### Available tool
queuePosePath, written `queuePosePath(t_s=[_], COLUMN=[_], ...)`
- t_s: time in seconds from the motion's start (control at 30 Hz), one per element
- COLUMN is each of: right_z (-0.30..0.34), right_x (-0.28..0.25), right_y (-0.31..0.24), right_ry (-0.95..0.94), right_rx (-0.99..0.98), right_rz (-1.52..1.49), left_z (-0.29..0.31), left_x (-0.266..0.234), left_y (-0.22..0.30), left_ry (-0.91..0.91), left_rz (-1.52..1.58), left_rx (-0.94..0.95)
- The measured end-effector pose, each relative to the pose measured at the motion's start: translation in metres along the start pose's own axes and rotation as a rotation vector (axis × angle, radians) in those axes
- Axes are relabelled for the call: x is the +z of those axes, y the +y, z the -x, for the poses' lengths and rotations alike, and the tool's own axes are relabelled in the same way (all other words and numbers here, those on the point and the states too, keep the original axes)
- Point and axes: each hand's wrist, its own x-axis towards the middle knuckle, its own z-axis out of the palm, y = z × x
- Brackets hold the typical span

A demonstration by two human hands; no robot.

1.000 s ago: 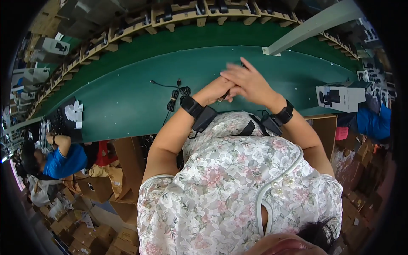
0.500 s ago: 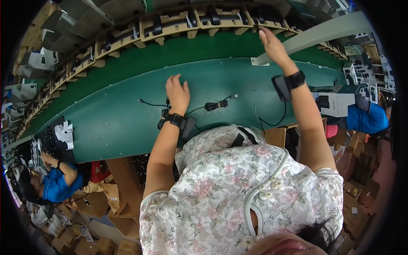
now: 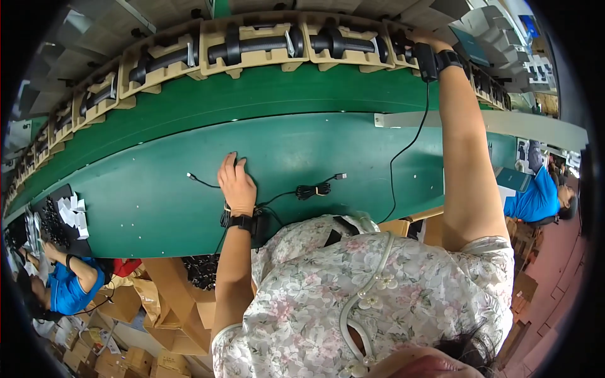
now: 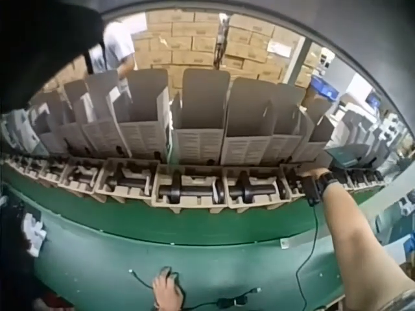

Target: The person picks up a cable and a base, joins them together, and places the assembly into a tray. After repeating this, the person retrieves a bundle of cables from a box and continues the assembly process.

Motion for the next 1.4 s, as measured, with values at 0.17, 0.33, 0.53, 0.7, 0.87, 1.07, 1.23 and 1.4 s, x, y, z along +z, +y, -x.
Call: queuePosePath(t_s=[0.17, 0.33, 0.53, 0.7, 0.87, 1.07, 1.23, 1.4], right_z=[-0.012, -0.014, -0.018, -0.011, -0.01, -0.008, -0.012, -0.016], right_x=[0.007, 0.043, 0.061, 0.072, 0.057, 0.062, 0.079, 0.097], right_y=[0.022, 0.011, -0.004, 0.023, 0.012, 0.012, 0.001, 0.067], right_ry=[-0.264, -0.041, 0.358, 0.353, 0.358, 0.407, 0.438, 0.362], right_rx=[0.08, 0.196, 0.66, 0.553, 0.441, 0.472, 0.605, 0.634], right_rz=[0.298, 0.194, -0.396, -0.363, -0.349, -0.429, -0.405, -0.411], left_z=[0.001, -0.002, 0.0, -0.004, -0.002, -0.007, -0.005, -0.009], left_x=[-0.01, -0.02, -0.023, -0.022, -0.028, -0.028, -0.038, -0.029], left_y=[0.009, 0.007, 0.004, 0.006, 0.008, 0.005, 0.003, 0.007], left_ry=[-0.032, -0.056, -0.07, -0.062, -0.074, -0.062, -0.062, -0.065], left_rz=[0.005, -0.01, -0.009, 0.01, -0.008, -0.005, -0.025, -0.003], left_rx=[-0.015, -0.026, -0.04, -0.022, -0.035, -0.028, -0.035, -0.029])
